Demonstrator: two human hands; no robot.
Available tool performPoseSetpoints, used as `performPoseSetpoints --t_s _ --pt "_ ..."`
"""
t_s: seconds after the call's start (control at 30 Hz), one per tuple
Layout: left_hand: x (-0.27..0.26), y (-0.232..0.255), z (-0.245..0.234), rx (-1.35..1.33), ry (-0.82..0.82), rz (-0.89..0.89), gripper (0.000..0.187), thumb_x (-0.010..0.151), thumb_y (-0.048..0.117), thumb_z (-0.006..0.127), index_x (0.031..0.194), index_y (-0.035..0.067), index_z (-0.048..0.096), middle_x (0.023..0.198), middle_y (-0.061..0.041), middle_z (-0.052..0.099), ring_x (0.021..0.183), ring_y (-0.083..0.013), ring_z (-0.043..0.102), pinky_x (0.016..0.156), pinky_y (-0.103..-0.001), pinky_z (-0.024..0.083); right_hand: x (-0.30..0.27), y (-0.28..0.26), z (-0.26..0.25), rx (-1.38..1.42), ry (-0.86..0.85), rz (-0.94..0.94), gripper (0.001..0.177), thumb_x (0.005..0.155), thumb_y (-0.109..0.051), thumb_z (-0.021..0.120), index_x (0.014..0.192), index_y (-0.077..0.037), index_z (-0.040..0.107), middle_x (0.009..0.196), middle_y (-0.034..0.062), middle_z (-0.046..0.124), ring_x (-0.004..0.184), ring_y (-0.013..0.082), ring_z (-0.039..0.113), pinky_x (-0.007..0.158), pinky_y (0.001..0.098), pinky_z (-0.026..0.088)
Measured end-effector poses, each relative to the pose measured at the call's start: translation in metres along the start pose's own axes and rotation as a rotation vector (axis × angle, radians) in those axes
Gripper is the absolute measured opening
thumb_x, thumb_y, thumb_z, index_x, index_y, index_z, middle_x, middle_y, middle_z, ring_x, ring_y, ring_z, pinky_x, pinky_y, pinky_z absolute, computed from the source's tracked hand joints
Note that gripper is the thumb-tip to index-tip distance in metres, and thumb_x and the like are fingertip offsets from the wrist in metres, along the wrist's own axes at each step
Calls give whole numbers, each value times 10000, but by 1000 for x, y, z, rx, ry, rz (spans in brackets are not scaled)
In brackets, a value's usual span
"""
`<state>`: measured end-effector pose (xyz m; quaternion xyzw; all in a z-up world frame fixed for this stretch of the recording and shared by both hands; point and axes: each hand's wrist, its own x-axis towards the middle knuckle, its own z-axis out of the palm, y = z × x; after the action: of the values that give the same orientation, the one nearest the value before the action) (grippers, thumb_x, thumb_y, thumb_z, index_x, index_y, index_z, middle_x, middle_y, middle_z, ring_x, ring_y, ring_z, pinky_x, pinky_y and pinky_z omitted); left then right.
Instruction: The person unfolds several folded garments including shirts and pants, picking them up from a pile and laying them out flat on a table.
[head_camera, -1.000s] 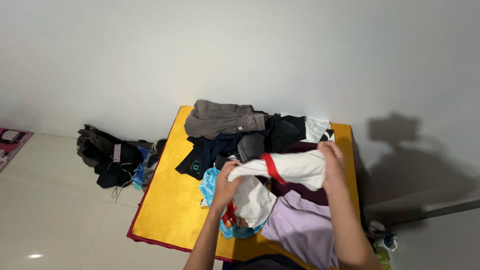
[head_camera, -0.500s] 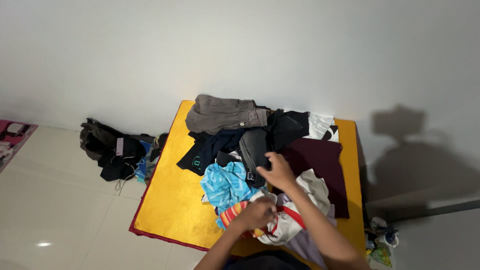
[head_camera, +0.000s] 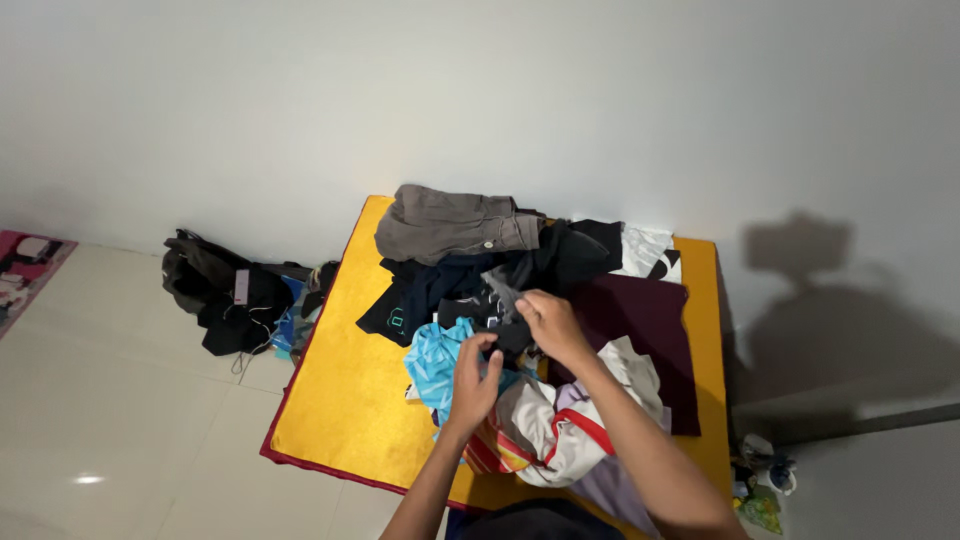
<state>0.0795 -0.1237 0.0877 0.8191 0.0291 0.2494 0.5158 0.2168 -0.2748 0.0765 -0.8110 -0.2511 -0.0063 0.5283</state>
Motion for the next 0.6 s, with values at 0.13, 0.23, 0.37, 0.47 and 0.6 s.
performPoseSetpoints --t_s 0.13,0.23,0.37,0.47,0.6 --pt "8 1 -5 -302 -88 -292 292 1096 153 512 949 -11 704 919 -126 777 837 -234 715 738 -320 559 3 -54 -52 197 19 123 325 1089 -281 561 1045 17 683 857 147 671 824 302 625 752 367 523" --pt "26 19 -19 -76 126 -25 243 1129 95 531 949 32 682 818 -99 734 761 -202 704 778 -311 545 6 -86 -100 -5 91 -480 331 1088 -255 561 1061 50 685 1204 181 648 1049 248 627 868 350 510" --pt "79 81 -39 -58 81 224 377 888 28 608 1263 -3 586 1287 -165 610 1205 -255 612 1005 -345 482 -3 -100 -126 561 -170 -153 361 1086 -303 520 1103 28 665 1049 33 666 925 101 607 819 259 503" --pt "93 111 -42 146 -127 596 693 685 41 715 1341 -85 529 1389 -271 490 1301 -398 458 1063 -430 376 -9 -100 -126 865 -169 32 348 1107 -338 527 1036 -27 666 927 -21 650 842 48 584 749 222 507" --pt "85 77 -21 77 -463 626 370 816 79 773 1167 112 661 1377 -157 611 1286 -304 567 1067 -392 440 -13 -110 -123 861 -29 69 342 1080 -351 534 1015 -42 663 900 -38 646 813 35 582 727 209 500"
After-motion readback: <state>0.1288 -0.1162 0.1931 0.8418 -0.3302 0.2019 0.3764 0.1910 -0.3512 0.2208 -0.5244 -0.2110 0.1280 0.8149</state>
